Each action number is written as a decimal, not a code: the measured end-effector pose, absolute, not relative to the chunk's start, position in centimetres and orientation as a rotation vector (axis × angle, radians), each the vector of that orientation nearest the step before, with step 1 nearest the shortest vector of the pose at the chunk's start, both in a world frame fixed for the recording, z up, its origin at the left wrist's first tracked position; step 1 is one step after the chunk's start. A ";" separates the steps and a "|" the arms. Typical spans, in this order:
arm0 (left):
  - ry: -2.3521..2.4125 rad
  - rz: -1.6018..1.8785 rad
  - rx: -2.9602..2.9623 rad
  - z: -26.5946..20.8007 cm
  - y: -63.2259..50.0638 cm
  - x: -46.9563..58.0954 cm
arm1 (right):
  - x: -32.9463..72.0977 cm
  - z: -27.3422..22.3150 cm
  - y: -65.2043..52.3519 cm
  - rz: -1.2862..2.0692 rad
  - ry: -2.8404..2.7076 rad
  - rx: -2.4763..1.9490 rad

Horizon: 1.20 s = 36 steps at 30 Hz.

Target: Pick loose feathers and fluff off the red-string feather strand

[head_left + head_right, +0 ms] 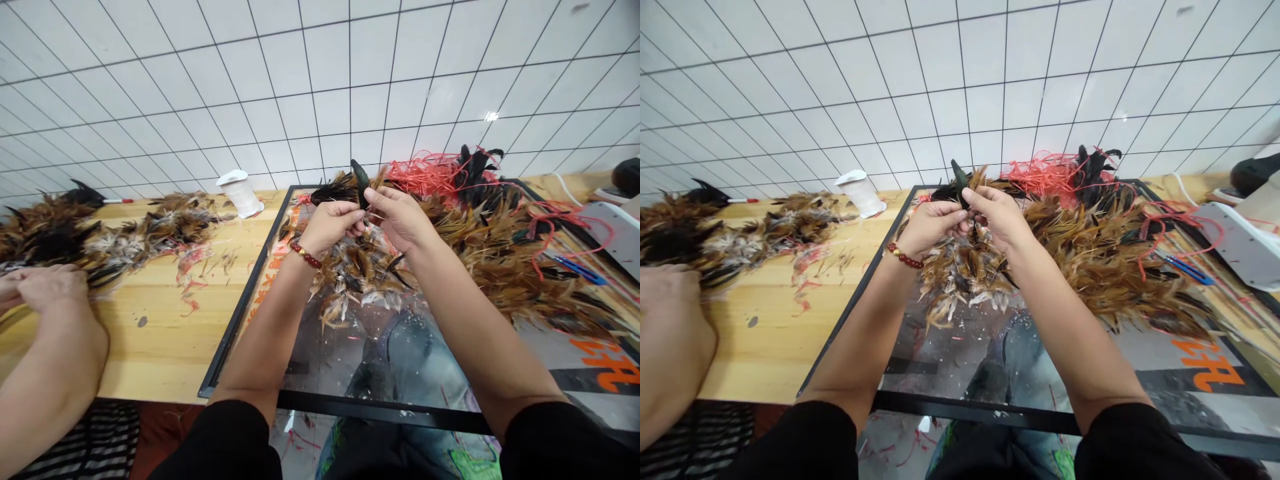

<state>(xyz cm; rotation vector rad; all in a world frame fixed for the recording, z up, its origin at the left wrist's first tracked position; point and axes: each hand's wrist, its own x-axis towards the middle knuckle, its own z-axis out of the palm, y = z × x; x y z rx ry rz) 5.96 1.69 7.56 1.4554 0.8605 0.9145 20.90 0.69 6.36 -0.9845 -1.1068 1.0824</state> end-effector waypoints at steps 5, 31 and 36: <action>1.020 1.134 1.405 8.3 3.0 3.6 | 19.5 4.8 1.0 0.880 -1.180 -1.038; 1.037 1.415 1.102 10.2 3.2 2.2 | 18.9 4.2 1.9 0.954 -1.732 -1.430; 1.056 1.431 1.098 9.9 3.4 2.5 | 20.9 4.9 1.1 0.317 -2.121 -1.827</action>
